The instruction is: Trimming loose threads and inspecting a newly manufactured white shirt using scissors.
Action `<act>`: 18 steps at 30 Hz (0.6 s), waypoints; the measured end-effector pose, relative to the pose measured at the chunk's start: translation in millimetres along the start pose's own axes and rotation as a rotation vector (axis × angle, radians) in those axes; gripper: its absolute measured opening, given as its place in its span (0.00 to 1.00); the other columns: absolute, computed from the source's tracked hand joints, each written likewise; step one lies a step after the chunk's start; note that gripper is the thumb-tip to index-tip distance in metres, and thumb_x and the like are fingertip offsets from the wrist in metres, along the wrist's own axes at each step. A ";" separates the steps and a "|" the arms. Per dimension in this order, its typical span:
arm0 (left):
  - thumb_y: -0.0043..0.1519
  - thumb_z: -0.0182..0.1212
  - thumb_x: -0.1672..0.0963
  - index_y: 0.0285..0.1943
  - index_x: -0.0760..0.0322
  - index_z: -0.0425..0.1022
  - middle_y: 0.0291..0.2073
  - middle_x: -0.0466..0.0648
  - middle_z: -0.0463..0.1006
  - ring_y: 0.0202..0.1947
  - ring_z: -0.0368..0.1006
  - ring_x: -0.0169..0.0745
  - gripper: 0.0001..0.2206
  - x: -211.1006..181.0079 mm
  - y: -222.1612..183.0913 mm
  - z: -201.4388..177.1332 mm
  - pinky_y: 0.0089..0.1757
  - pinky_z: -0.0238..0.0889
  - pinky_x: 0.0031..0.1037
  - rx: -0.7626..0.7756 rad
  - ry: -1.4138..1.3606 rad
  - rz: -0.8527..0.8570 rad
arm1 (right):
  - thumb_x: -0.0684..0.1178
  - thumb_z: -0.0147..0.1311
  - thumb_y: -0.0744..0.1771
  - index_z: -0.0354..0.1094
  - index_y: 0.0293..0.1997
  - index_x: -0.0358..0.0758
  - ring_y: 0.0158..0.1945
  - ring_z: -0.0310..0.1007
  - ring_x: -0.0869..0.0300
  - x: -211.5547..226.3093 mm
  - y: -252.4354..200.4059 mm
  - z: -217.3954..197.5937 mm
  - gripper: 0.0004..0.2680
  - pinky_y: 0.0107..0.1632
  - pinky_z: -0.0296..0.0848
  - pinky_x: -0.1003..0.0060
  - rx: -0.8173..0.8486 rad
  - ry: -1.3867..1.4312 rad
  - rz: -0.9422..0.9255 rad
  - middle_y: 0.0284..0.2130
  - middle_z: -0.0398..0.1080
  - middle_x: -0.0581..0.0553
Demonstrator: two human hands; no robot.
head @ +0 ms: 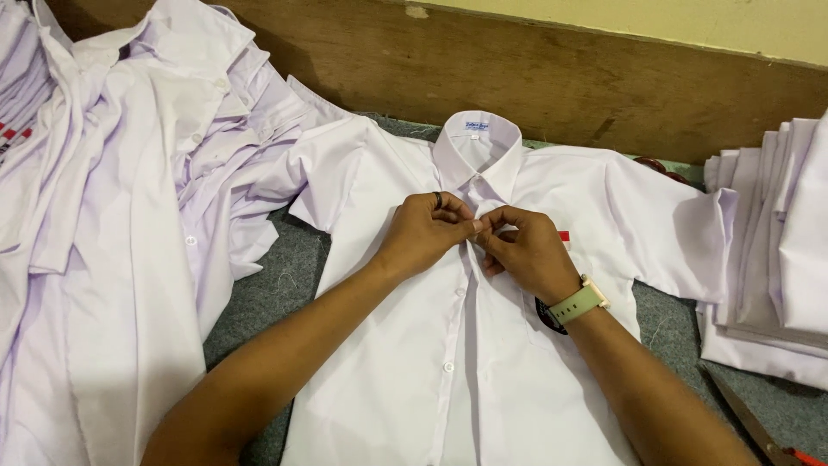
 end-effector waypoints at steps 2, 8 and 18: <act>0.56 0.70 0.58 0.43 0.66 0.82 0.33 0.52 0.84 0.33 0.82 0.36 0.08 5.4 5.5 1.1 0.38 0.76 0.24 0.001 -0.031 -0.004 | 0.43 0.60 0.67 0.72 0.40 0.25 0.24 0.78 0.55 0.7 -0.5 0.8 0.07 0.27 0.84 0.64 -0.004 -0.012 -0.010 0.30 0.69 0.36; 0.56 0.69 0.61 0.44 0.69 0.80 0.33 0.53 0.83 0.33 0.81 0.36 0.09 13.2 8.9 3.0 0.38 0.77 0.22 0.005 -0.147 -0.005 | 0.42 0.61 0.67 0.72 0.39 0.24 0.25 0.78 0.55 2.5 -0.9 1.9 0.07 0.27 0.84 0.62 -0.004 -0.015 -0.040 0.30 0.69 0.35; 0.58 0.68 0.64 0.57 0.72 0.67 0.40 0.62 0.83 0.37 0.82 0.40 0.19 -0.6 -2.2 1.0 0.43 0.80 0.24 0.044 -0.235 -0.037 | 0.38 0.63 0.65 0.70 0.42 0.23 0.27 0.78 0.56 2.4 1.3 0.6 0.08 0.28 0.85 0.61 0.036 0.026 -0.083 0.30 0.69 0.37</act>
Point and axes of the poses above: each hand's wrist, its own y-axis towards the middle knuckle, its own z-axis out of the palm, x = y × z, the point moved 7 cm from there along y, towards the middle knuckle
